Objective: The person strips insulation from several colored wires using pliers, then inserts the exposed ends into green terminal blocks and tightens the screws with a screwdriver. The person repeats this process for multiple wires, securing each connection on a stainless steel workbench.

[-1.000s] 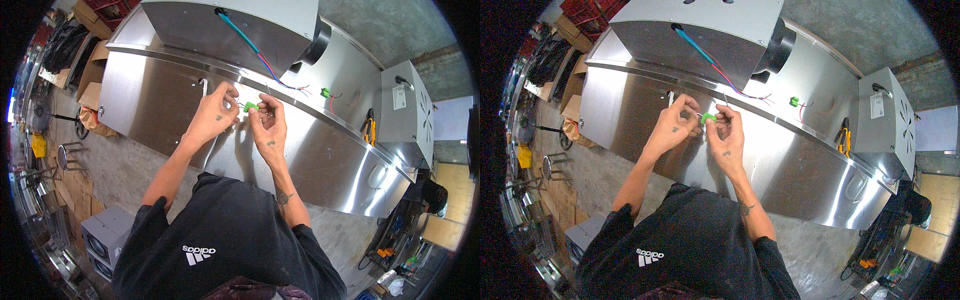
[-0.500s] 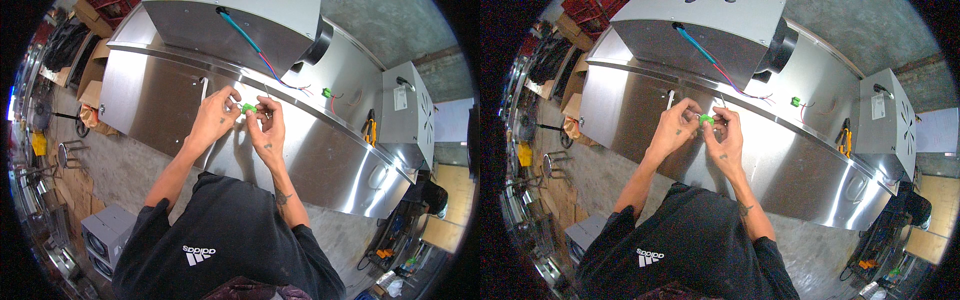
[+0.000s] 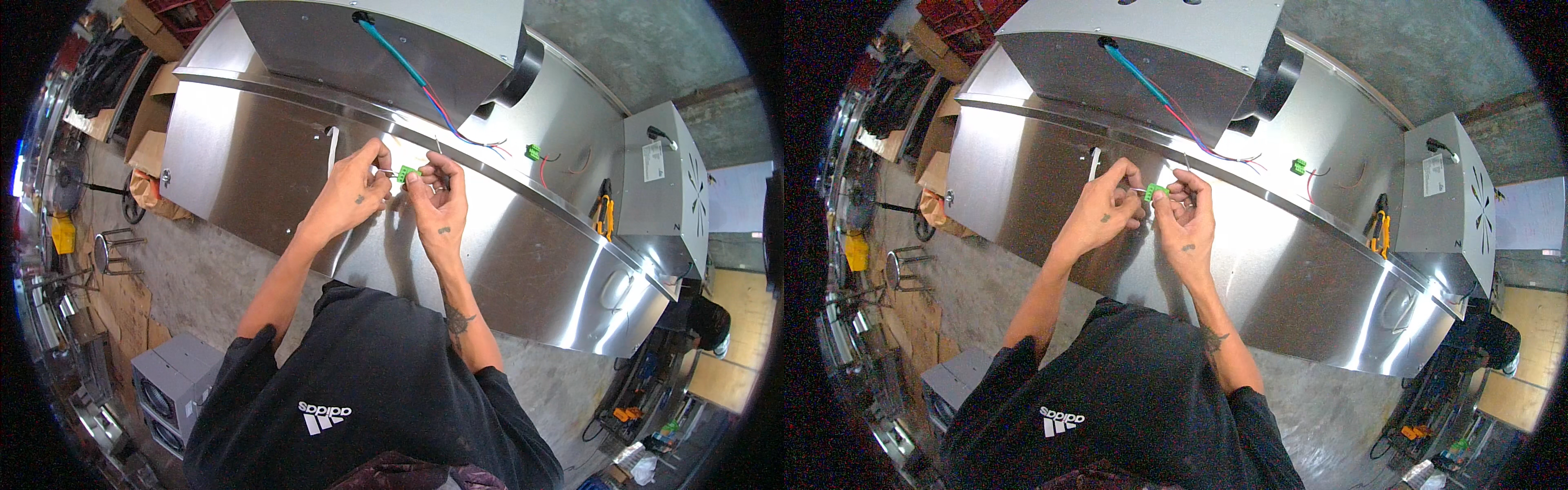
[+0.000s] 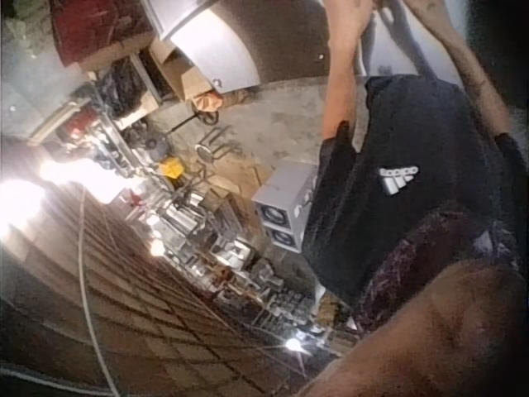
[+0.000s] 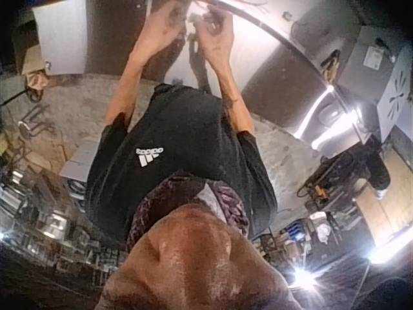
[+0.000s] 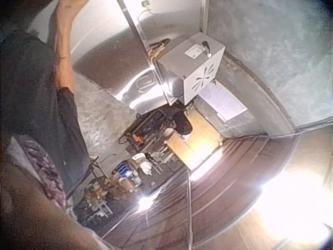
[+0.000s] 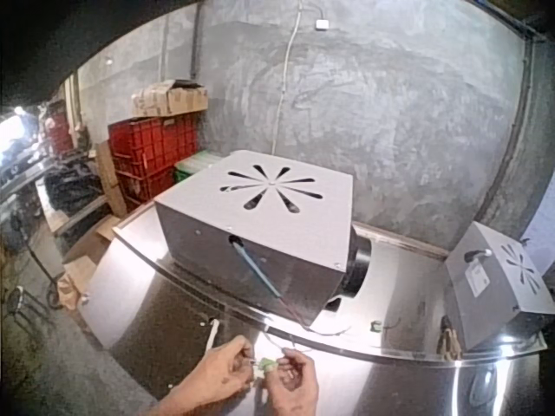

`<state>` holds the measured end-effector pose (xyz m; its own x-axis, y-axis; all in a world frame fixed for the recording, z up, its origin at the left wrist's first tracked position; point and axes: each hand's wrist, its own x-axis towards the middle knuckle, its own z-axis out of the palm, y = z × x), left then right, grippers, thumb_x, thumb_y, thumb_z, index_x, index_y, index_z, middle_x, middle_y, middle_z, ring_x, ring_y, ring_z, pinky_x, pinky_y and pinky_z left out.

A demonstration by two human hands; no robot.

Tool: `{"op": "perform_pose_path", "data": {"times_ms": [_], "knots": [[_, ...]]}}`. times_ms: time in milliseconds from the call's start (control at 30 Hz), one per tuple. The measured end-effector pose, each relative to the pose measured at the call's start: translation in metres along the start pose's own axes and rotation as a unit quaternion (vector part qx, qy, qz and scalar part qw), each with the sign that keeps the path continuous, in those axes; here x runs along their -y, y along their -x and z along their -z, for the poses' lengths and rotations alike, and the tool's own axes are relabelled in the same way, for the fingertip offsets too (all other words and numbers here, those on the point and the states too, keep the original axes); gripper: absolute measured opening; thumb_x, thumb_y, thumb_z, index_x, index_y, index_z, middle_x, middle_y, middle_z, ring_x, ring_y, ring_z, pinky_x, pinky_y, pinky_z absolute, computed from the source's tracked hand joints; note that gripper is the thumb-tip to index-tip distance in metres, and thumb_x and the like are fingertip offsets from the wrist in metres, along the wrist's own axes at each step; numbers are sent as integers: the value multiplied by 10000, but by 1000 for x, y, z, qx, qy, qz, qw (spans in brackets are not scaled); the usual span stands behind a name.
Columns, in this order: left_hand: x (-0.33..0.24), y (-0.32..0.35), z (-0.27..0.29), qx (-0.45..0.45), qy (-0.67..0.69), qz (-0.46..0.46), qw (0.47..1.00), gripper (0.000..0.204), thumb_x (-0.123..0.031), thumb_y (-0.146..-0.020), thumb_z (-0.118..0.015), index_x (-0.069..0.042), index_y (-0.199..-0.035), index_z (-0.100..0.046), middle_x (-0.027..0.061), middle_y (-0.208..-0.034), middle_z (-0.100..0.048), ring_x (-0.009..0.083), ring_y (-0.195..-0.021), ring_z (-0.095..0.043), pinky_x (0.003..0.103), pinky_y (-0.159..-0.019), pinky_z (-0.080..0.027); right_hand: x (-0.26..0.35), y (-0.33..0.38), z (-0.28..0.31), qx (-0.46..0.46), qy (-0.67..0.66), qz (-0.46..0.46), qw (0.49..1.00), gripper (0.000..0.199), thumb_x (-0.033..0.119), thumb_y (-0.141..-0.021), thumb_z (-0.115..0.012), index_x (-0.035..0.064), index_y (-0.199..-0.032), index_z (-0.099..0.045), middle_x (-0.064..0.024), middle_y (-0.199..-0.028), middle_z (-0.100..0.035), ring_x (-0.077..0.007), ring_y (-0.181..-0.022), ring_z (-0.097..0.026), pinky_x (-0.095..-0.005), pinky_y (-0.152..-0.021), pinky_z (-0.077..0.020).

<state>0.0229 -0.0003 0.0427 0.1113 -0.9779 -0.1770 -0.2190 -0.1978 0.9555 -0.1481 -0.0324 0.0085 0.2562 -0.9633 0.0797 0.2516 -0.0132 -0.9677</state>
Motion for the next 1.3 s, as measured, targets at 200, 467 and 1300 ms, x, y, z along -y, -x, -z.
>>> {"op": "perform_pose_path", "data": {"times_ms": [200,467,1300], "knots": [[-3,-2,2,19,23,1,1000,153,7,-1036,-591,14,-1187,-569,92,-1093,-664,171,-954,-755,337,-777,-680,-2,-4,3,-7,-12,-8,1000,447,25,-1040,-716,-20,-1439,-518,-67,-1179,-550,-78,-957,-598,-204,-772,-528],[5,1,2,-17,69,-30,997,265,-44,-1090,-582,90,-1304,-663,160,-1206,-744,203,-1033,-760,337,-902,-667,-6,-8,8,-27,-46,-25,998,454,19,-1032,-724,-15,-1438,-523,-53,-1148,-563,-88,-980,-609,-212,-829,-539],[-12,8,9,-42,176,30,983,230,-142,-1007,-778,11,-1173,-731,53,-1029,-721,103,-942,-711,257,-784,-630,-10,-11,12,10,-153,-83,985,481,78,-1039,-749,-12,-1438,-496,-80,-1105,-665,-136,-958,-670,-280,-871,-571]]}}
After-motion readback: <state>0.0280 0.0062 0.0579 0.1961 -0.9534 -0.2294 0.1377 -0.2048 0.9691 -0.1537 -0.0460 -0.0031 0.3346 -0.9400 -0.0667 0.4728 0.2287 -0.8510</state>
